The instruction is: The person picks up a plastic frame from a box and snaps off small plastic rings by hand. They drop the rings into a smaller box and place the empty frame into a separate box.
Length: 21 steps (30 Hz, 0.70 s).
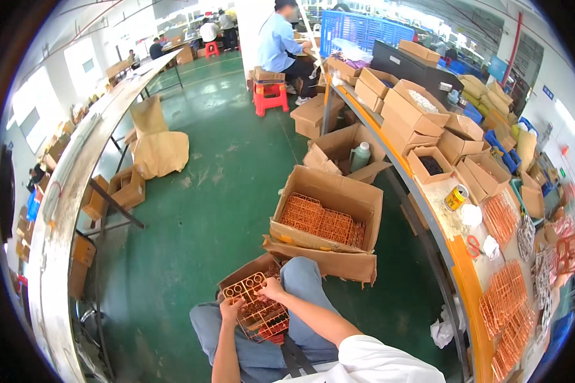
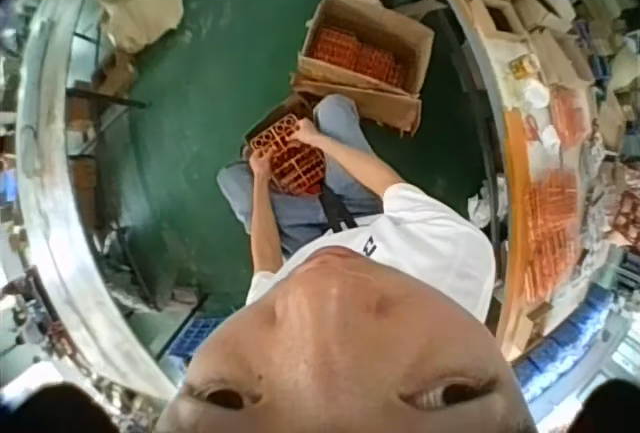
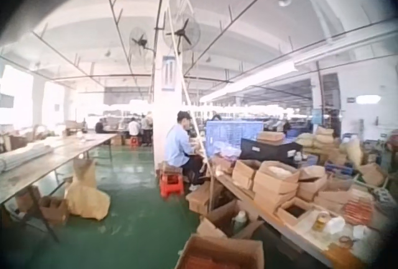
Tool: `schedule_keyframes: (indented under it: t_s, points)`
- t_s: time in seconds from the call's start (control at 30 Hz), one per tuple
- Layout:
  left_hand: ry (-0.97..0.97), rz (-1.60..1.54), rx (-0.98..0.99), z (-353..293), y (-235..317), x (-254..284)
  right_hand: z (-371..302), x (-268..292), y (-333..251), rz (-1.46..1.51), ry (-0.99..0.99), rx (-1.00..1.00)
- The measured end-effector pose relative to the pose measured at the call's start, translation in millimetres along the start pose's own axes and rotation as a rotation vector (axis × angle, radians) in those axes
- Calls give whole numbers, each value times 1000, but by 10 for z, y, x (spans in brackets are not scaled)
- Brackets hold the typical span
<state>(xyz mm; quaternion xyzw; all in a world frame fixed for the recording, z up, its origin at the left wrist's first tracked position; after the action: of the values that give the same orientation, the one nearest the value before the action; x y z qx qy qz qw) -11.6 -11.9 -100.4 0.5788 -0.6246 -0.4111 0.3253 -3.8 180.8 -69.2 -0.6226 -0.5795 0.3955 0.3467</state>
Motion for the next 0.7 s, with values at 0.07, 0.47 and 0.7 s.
schedule_keyframes:
  t_s: [0.07,0.47,0.7]
  points:
    - [92,98,1,48,94,-38,31,47,31,59,35,-117]
    - [-195,-416,233,89,-38,-251,108,-111,163,543,-272,-356]
    - [-9,-246,204,36,-203,-6,213,-130,378,240,-89,-274]
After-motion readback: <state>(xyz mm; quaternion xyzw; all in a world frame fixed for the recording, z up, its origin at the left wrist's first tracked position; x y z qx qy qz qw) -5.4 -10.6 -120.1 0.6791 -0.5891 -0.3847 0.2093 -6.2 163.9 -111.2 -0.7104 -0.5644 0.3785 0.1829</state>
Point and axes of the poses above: each hand's wrist, its own z-axis towards the middle knuckle, its own x-axis out of the back of the hand, y = z × x, the point moved 9 cm from there along z, towards the middle knuckle, and after that the axes turned 3 degrees about -y, right-handed, at the moved point
